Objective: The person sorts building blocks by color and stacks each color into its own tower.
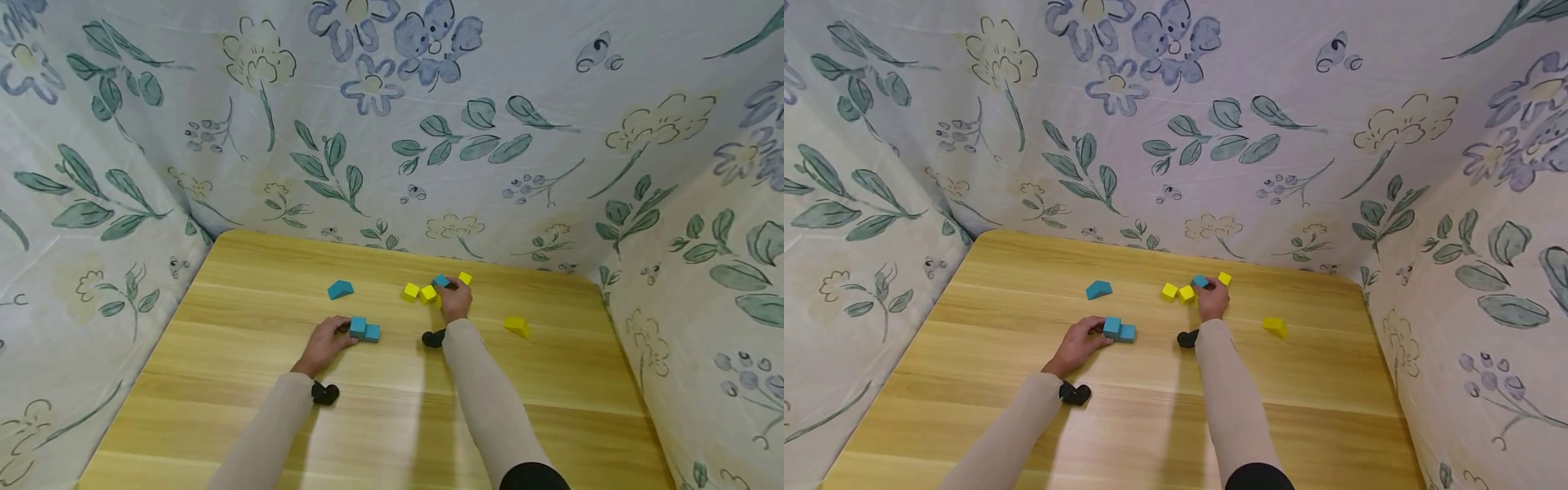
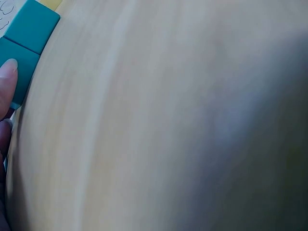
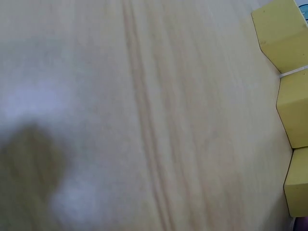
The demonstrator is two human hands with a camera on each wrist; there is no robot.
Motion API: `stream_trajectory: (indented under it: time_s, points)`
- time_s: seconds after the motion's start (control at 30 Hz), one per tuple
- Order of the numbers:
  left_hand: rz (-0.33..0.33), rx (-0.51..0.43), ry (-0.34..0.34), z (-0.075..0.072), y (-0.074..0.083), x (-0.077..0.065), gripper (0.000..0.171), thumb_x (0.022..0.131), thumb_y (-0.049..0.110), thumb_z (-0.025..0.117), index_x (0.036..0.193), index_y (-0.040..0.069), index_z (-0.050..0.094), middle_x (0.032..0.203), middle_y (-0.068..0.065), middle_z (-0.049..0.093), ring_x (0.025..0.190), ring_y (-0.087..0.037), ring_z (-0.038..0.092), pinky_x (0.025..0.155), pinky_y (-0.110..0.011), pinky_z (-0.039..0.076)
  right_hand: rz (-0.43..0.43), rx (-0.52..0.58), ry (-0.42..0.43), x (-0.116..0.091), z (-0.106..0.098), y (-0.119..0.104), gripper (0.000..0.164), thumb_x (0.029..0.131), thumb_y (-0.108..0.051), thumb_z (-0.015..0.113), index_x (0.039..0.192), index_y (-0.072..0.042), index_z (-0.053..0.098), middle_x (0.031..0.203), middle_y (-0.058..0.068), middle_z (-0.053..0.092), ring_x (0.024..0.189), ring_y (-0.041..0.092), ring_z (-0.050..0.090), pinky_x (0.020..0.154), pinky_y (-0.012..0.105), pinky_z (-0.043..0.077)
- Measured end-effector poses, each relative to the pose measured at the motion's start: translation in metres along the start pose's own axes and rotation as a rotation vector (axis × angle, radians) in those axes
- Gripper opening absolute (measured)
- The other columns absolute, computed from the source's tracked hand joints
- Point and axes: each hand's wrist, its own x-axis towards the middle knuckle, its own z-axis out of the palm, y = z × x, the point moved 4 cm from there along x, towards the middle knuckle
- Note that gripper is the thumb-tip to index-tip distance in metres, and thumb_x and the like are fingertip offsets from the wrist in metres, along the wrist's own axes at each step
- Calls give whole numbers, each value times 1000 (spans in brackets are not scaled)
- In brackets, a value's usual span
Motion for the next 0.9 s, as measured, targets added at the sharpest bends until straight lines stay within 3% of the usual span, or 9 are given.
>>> stream_trajectory:
  time_s: [0.5,0.9]
  points:
    - [30,22,4,-1,2,0,39,81,10,77,115,-2,65,100,-8,66,96,-26,60,88,-45,48,-14,67,-19,3,-2,4,38,89,-6,69,126,0,60,125,17,58,117,29,53,100,38,45]
    - [-18,19,-10,1,0,-1,41,82,11,77,119,-2,63,102,-10,64,99,-28,59,90,-46,47,-39,113,-40,0,-7,0,42,90,-7,68,130,0,57,130,19,55,120,30,52,100,38,44]
